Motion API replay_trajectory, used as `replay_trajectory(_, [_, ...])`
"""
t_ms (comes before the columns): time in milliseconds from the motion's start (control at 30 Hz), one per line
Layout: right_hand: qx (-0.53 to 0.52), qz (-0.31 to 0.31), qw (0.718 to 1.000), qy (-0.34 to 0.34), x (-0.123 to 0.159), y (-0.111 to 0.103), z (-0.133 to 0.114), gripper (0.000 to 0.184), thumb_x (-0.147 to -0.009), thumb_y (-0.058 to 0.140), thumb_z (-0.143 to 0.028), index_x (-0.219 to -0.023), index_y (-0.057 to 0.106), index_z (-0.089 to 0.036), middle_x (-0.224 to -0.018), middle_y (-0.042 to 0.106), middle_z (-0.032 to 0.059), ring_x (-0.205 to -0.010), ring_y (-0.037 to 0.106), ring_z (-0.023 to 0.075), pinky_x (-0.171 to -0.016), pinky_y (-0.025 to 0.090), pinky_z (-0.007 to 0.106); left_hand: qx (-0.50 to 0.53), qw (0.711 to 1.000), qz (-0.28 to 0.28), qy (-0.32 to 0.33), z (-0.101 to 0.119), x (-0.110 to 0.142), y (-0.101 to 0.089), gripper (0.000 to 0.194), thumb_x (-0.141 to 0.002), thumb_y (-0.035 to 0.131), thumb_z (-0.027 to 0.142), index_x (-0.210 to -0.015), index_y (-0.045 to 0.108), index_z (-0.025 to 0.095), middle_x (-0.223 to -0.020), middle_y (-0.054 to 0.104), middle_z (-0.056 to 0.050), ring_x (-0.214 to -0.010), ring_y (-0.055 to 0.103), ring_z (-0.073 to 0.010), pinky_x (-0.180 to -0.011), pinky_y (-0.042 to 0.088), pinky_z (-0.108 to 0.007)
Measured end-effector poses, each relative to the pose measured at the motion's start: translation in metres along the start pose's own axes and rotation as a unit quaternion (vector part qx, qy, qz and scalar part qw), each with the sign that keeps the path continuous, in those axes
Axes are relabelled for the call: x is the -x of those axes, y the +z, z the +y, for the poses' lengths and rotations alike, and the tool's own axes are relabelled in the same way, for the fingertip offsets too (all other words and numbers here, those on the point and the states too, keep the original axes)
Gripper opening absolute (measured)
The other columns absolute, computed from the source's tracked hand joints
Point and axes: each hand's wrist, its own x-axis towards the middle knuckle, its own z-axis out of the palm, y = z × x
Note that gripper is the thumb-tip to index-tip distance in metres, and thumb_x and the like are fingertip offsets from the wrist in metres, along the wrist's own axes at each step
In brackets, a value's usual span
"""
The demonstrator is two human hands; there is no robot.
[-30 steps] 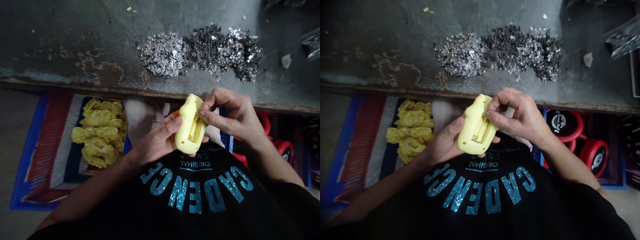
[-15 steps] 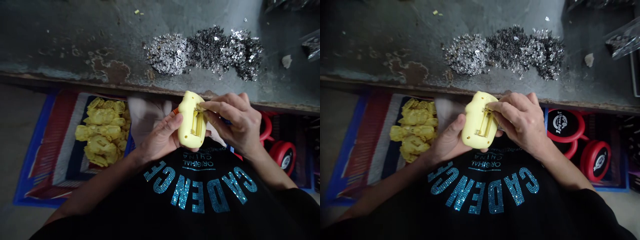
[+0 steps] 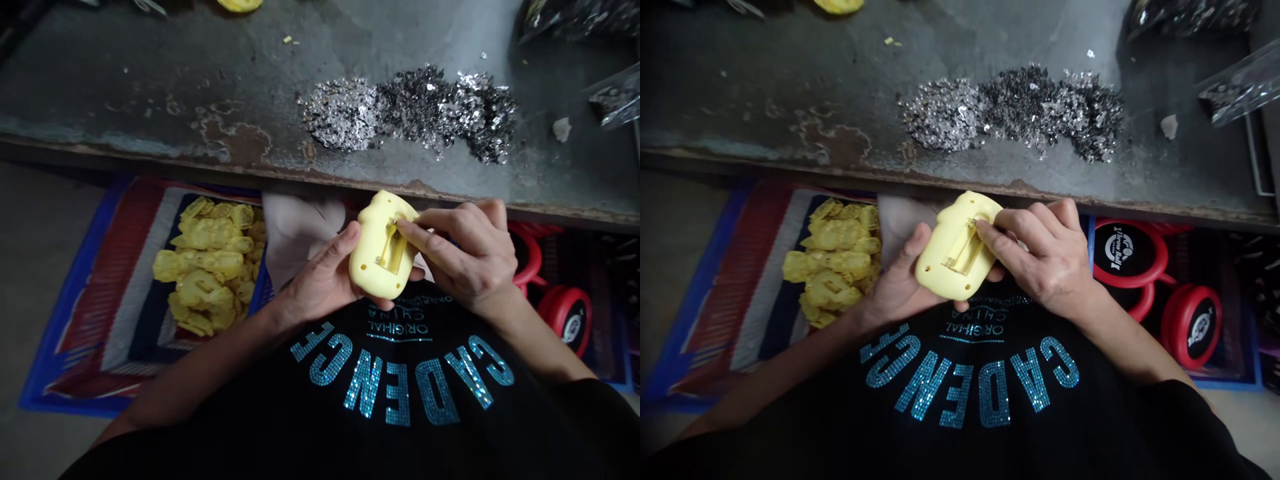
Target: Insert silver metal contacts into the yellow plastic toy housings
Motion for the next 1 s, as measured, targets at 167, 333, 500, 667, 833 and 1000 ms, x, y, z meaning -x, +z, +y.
replay_trajectory(167, [-0.027, 0.020, 0.999, 0.003, 0.002, -0.001, 0.001, 0.029, -0.116, 0.070, -0.026, -0.143, 0.079, -0.031, -0.118, 0.090, 0.0044, -0.085, 0.079, 0.0206, -0.081, 0.052, 0.045, -0.007, 1.000, 0.004, -0.004, -0.002, 0.003, 0.003, 0.082, -0.102, 0.074, 0.077, -0.168, 0.062, 0.029, -0.136, 0.085, -0.015, -0.125, 0.086, -0.0433, -0.059, 0.071, -0.028])
replay_trajectory(333, [-0.073, 0.036, 0.997, 0.013, 0.004, -0.003, 0.002, 0.025, -0.114, 0.067, -0.014, -0.133, 0.080, -0.024, -0.117, 0.089, 0.0070, -0.090, 0.080, 0.0196, -0.080, 0.055, 0.041, 0.005, 1.000, -0.016, 0.004, -0.005, 0.005, 0.007, 0.069, -0.107, 0.075, 0.068, -0.159, 0.066, 0.024, -0.133, 0.085, -0.015, -0.116, 0.089, -0.0394, -0.059, 0.073, -0.028])
replay_trajectory(500, [-0.052, 0.044, 0.998, 0.007, 0.010, -0.006, 0.000, 0.028, -0.112, 0.069, -0.014, -0.133, 0.080, -0.029, -0.116, 0.090, 0.0037, -0.087, 0.080, 0.0196, -0.079, 0.054, 0.042, 0.013, 0.999, -0.033, -0.001, -0.005, 0.005, 0.012, 0.058, -0.107, 0.078, 0.062, -0.150, 0.069, 0.024, -0.132, 0.084, -0.013, -0.112, 0.090, -0.0371, -0.060, 0.074, -0.028])
replay_trajectory(667, [-0.054, 0.056, 0.997, 0.002, 0.018, -0.013, -0.001, 0.028, -0.111, 0.073, -0.019, -0.134, 0.081, -0.032, -0.116, 0.091, 0.0036, -0.085, 0.080, 0.0207, -0.077, 0.054, 0.043, -0.009, 1.000, -0.026, -0.015, -0.008, 0.005, 0.017, 0.064, -0.106, 0.076, 0.067, -0.152, 0.069, 0.023, -0.128, 0.085, -0.013, -0.111, 0.090, -0.0380, -0.059, 0.073, -0.027])
replay_trajectory(833, [-0.105, 0.066, 0.991, 0.047, 0.024, -0.027, -0.001, 0.024, -0.111, 0.073, -0.015, -0.127, 0.084, -0.028, -0.113, 0.088, 0.0053, -0.089, 0.080, 0.0206, -0.079, 0.055, 0.043, -0.031, 0.999, -0.035, -0.014, -0.010, 0.004, 0.026, 0.066, -0.106, 0.076, 0.068, -0.154, 0.068, 0.022, -0.134, 0.084, -0.015, -0.111, 0.090, -0.0385, -0.060, 0.074, -0.030])
replay_trajectory(1000, [-0.081, 0.097, 0.991, 0.037, 0.027, -0.030, -0.007, 0.022, -0.111, 0.074, -0.012, -0.127, 0.083, -0.023, -0.113, 0.087, 0.0059, -0.091, 0.080, 0.0193, -0.080, 0.053, 0.041, -0.053, 0.998, -0.040, -0.006, -0.009, 0.004, 0.034, 0.065, -0.109, 0.075, 0.066, -0.157, 0.065, 0.023, -0.137, 0.083, -0.014, -0.110, 0.090, -0.0366, -0.059, 0.074, -0.029])
